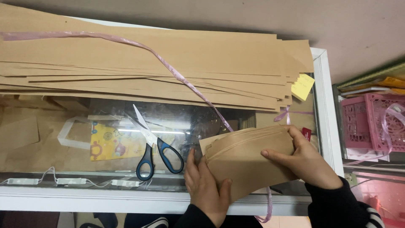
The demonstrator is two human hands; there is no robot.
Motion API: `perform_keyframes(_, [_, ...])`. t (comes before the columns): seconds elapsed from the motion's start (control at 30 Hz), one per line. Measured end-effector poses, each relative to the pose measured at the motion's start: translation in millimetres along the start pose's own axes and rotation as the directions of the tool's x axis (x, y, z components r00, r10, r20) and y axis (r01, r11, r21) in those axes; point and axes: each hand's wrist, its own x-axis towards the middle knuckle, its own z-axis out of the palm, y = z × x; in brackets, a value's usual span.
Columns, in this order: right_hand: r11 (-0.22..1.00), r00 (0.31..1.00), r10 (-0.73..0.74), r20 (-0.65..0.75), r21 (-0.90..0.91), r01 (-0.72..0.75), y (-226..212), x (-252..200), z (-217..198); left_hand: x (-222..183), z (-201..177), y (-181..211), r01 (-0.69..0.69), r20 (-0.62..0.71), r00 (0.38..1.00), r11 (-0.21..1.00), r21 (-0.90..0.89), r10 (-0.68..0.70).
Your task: Folding and stacking brown paper bags on a glass display counter in a bakery setting.
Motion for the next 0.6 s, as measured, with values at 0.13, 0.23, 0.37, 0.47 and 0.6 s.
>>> perform_keyframes(0.13, [0.998, 1.0, 0.01, 0.0, 0.065, -0.01, -2, -7, 1, 5, -10, 2, -0.051, 0.039, 0.998, 0.995, -0.08, 0.054])
perform_keyframes(0.23, [0.997, 1.0, 0.007, -0.012, 0.083, -0.006, 1, -10, -1, 5, -15, 4, -0.022, 0.098, 0.994, 0.987, -0.161, 0.038])
perform_keyframes(0.37, [0.994, 0.998, 0.025, -0.053, 0.108, -0.019, 9, -14, 0, 3, -16, 2, -0.021, 0.072, 0.997, 0.978, -0.207, 0.037])
perform_keyframes(0.47, [0.992, 0.996, 0.039, -0.079, 0.122, -0.029, 8, -20, 0, 4, -17, 1, -0.048, 0.051, 0.997, 0.969, -0.243, 0.062])
perform_keyframes(0.6, [0.99, 0.994, -0.023, -0.106, 0.135, 0.038, 35, -9, -3, 6, -26, 5, 0.042, 0.163, 0.987, 0.953, -0.299, 0.008])
